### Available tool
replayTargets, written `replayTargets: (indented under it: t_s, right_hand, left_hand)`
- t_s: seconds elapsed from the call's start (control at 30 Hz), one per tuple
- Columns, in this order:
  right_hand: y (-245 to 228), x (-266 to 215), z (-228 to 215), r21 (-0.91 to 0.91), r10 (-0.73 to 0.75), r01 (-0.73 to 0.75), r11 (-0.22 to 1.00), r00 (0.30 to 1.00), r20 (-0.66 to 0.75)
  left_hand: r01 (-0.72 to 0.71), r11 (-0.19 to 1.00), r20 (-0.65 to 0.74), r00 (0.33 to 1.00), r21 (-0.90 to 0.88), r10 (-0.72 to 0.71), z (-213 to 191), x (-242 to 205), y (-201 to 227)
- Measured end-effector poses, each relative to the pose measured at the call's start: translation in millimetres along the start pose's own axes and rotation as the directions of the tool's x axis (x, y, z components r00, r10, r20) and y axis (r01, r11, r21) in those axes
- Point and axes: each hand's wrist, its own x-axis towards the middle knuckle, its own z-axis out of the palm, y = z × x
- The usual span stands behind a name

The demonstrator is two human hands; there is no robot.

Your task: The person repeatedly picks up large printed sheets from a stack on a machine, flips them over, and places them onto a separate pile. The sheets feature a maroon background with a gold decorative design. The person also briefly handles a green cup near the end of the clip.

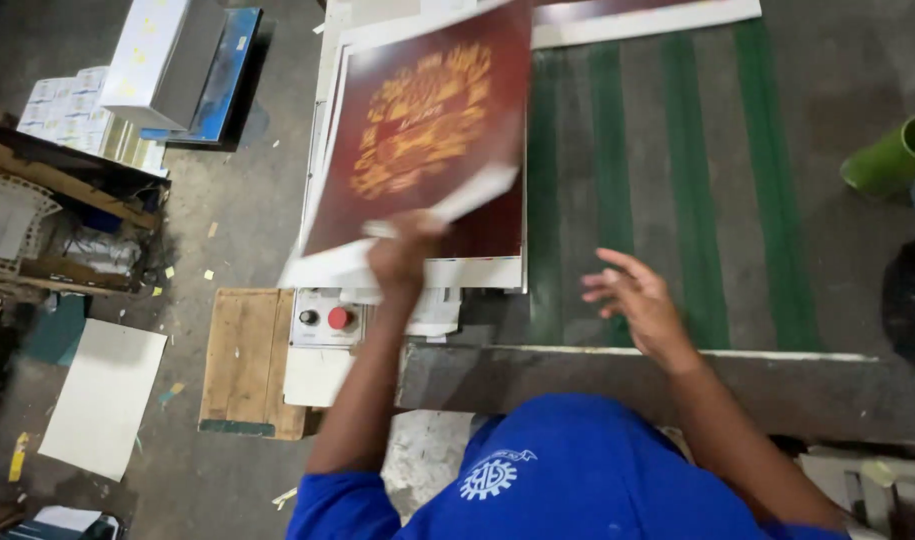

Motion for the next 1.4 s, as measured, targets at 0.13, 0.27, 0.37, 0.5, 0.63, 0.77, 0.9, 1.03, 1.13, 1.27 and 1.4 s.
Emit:
replayTargets:
  t_s: [0.13, 0.27, 0.37, 0.5, 0.63, 0.77, 0.9, 1.03, 1.13, 1.27, 1.4]
  right_hand:
    - [32.1, 11.1, 23.4, 0.093, -0.090, 0.076, 0.993, 0.984, 0.154]
    - [57.5, 20.4, -9.2, 0.317, -0.036, 0.053, 0.947, 0.998, -0.060]
    - [64.3, 10.7, -66.8, 0.278, -0.002, 0.099, 0.955, 0.945, -0.328]
    - [90.2, 4.2, -169.6, 0.094, -0.074, 0.157, 0.983, 0.811, -0.580]
    - [58.0, -1.3, -198.6, 0.110, -0.129, 0.231, 0.967, 0.810, -0.573]
    - [44.6, 19.0, -215.2, 0.021, -0.114, 0.154, 0.988, 0.808, -0.577]
    - [39.9, 62.9, -214.9, 0.023, -0.031, 0.054, 0.998, 0.822, -0.568]
    - [40.7, 122.8, -208.2, 0.017, -0.109, 0.129, 0.991, 0.889, -0.444]
    - [32.4, 175.9, -208.6, -0.023, -0.084, 0.083, 0.996, 0.879, -0.470]
    - [27.5, 240.1, -231.5, -0.014, -0.052, 0.050, 0.999, 0.909, -0.414]
    - [5.8, 258.8, -229.8, 0.116, 0.060, -0.030, 0.993, 0.964, -0.261]
  left_hand:
    - [-0.110, 0.987, 0.134, 0.983, -0.118, 0.126, 20.9, 10.6, 135.7]
    - [-0.187, 0.944, 0.324, 0.906, -0.271, 0.273, 27.0, 8.2, 158.9]
    - [-0.195, 0.958, 0.443, 0.854, -0.209, 0.271, 35.6, -15.8, 112.0]
    - [-0.023, 0.996, 0.672, 0.737, -0.085, 0.075, -13.6, 20.1, 78.2]
    - [-0.163, 0.982, 0.659, 0.749, 0.093, 0.062, 5.1, -37.9, 24.4]
    - [-0.196, 0.973, 0.582, 0.808, 0.122, 0.090, 6.6, -51.5, 9.9]
    - [0.045, 0.995, 0.455, 0.887, 0.088, -0.080, -7.4, -18.8, 25.6]
    - [0.098, 0.993, 0.427, 0.897, 0.065, -0.116, -7.6, -18.1, 33.2]
    - [0.073, 0.989, 0.581, 0.803, 0.126, -0.133, -0.4, -36.0, 29.9]
    - [0.040, 0.998, 0.548, 0.834, 0.058, -0.066, -5.7, -31.2, 38.8]
    - [0.173, 0.983, 0.504, 0.844, 0.065, -0.182, -14.3, -27.4, 41.0]
